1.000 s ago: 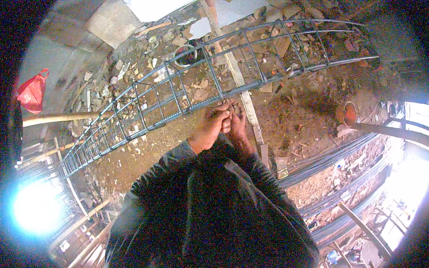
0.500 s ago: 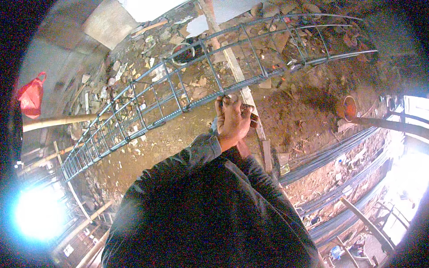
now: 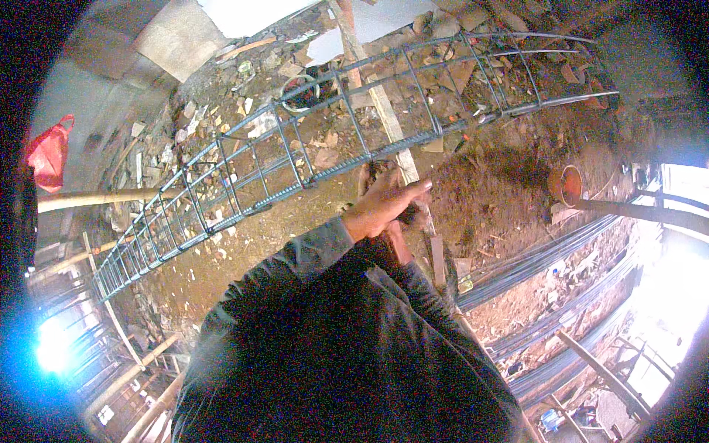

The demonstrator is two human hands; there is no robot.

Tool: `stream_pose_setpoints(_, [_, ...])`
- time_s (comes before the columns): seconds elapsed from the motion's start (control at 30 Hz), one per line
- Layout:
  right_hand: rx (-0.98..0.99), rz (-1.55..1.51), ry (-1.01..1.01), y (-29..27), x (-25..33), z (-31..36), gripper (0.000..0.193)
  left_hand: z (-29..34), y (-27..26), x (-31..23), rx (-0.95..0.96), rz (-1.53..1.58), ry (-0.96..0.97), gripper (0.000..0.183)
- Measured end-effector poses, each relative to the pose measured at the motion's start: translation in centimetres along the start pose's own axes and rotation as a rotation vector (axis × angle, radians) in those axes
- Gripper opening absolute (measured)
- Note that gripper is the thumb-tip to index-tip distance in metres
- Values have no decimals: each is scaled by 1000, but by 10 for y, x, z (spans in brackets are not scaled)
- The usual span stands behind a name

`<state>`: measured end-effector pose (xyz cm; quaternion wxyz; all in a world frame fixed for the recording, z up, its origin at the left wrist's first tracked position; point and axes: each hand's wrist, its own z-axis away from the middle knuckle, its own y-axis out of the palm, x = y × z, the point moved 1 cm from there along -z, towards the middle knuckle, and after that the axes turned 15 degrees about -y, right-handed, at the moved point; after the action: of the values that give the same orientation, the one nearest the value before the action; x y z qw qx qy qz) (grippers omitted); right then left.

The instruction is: The person assembles a rebar cage by tying intersecting steel bars with wire using pliers. They repeatedly wrap wire around bar intersections and twist it to secure the joints, working along the length of the cage.

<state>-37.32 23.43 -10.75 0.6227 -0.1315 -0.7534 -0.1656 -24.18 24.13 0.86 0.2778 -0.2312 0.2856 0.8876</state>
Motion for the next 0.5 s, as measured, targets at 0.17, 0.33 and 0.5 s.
stream_pose_setpoints(0.17, [-530, -947, 326, 22, 4, -66, 31, 58, -62, -28, -274, -770, 262, 26])
stream_pose_setpoints(0.33, [-672, -829, 401, 35, 39, -105, 12, 42, -105, -57, -662, -554, 656, 17])
stream_pose_setpoints(0.5, [-671, -641, 399, 35, 64, -102, 13, 4, -113, -55, -213, -405, 383, 25])
